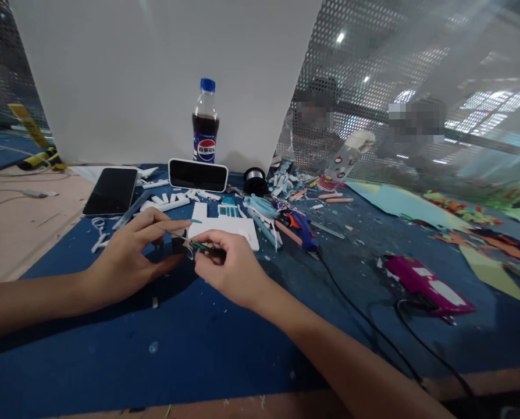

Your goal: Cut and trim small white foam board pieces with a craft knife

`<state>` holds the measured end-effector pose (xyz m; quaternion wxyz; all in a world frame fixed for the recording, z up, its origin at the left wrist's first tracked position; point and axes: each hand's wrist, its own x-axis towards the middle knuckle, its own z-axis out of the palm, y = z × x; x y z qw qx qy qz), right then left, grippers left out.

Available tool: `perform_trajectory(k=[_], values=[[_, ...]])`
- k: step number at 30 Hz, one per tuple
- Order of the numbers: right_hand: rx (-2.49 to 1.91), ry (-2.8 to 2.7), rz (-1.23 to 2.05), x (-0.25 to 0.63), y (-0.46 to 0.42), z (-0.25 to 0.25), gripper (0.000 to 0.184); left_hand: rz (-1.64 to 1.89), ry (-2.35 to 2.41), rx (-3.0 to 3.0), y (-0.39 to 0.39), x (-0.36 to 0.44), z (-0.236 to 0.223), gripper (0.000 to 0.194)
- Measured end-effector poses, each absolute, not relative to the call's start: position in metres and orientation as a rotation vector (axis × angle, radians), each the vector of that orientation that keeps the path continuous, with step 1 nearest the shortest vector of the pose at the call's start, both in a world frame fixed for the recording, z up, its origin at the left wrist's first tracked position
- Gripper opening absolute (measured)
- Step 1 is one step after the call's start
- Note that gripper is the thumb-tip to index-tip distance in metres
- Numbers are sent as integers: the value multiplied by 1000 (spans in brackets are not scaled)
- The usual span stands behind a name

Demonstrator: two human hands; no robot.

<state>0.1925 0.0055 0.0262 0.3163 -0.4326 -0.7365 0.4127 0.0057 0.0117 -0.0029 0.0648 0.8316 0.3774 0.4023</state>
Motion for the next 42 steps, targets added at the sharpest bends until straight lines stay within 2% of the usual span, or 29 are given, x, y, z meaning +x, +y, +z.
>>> perform_trajectory(k=[21,27,31,36,42], values=[[-1032,-1959,1113,198,9,30,23,1170,1128,2450,11,5,1,32],[-967,-2049,858,213,26,22,30,1185,1184,2453,12,3,2,32],[-888,-2078,974,217,31,16,33,1228,1132,2477,12,3,2,34],[-892,-2240,908,215,28,18,39,1311,1076,2450,11,3,3,36],[-876,-2358,629,216,30,18,40,1323,1052,2430,8,3,5,36]])
